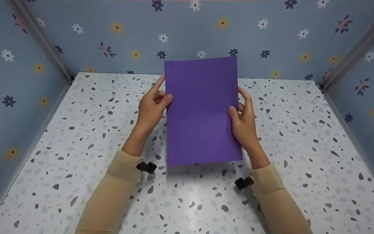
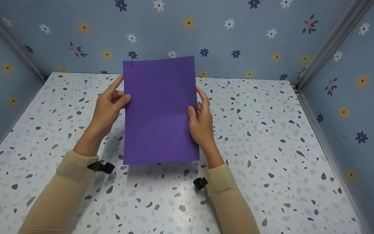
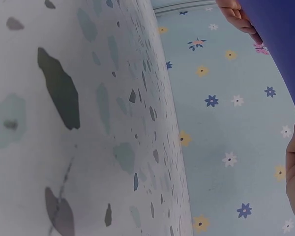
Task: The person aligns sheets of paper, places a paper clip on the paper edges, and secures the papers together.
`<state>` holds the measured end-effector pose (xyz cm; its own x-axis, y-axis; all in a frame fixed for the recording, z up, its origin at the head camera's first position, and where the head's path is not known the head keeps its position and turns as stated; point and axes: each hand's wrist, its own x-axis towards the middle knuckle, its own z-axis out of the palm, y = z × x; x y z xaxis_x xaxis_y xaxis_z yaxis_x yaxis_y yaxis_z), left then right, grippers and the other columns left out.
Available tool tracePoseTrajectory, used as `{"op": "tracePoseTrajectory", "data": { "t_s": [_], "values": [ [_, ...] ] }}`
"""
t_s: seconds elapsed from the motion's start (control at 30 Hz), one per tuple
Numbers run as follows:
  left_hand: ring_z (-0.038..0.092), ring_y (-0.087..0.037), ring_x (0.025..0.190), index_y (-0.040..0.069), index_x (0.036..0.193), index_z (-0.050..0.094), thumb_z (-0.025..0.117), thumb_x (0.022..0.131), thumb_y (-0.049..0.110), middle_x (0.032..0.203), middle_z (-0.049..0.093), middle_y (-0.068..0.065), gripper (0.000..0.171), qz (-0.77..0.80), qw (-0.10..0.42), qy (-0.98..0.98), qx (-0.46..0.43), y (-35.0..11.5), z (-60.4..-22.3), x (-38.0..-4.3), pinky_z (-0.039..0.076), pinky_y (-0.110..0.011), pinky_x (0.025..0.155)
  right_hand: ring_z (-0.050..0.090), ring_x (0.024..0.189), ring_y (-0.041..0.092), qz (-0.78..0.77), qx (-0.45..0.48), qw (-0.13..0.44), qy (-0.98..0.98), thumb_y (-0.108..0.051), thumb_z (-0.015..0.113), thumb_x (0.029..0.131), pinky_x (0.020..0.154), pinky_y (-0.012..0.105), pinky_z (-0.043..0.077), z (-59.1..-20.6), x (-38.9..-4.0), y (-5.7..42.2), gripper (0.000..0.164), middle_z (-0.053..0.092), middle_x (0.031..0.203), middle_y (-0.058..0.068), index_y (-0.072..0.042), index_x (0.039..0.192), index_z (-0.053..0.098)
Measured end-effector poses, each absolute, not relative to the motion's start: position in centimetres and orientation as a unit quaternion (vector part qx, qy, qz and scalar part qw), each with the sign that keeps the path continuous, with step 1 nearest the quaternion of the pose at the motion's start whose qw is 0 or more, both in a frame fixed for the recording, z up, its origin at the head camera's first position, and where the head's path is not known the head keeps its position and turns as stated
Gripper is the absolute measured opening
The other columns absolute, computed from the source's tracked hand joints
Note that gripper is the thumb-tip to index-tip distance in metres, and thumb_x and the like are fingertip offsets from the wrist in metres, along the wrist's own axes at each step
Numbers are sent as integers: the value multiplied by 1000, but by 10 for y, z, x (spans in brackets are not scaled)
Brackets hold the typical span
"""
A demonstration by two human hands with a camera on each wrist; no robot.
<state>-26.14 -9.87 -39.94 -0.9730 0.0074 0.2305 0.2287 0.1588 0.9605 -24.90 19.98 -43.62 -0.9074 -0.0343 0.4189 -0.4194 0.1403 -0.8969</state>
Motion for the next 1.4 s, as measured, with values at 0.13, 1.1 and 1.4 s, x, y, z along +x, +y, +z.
{"op": "tracePoseTrajectory", "data": {
  "t_s": [0.13,1.1,1.4],
  "values": [
    [63,-19,91,27,166,38,64,107,12,109,71,-14,66,-644,91,-755,-81,-99,-409,-265,49,-29,80,70,116,25,641,145,147,-740,-10,53,112,82,33,60,-436,-248,200,60,66,139,16,-18,167,31],
    [72,-19,99,35,164,41,68,105,15,109,73,-8,67,-624,85,-772,-84,-95,-425,-257,57,-33,89,72,110,26,631,132,163,-747,-8,53,112,80,33,60,-440,-249,199,61,69,134,17,-20,167,30],
    [72,-19,97,30,165,41,69,105,14,110,73,-9,68,-632,79,-766,-87,-95,-426,-256,58,-29,80,74,107,27,626,134,162,-751,-9,52,112,79,33,60,-441,-249,199,61,70,134,18,-19,168,30]
  ]
}}
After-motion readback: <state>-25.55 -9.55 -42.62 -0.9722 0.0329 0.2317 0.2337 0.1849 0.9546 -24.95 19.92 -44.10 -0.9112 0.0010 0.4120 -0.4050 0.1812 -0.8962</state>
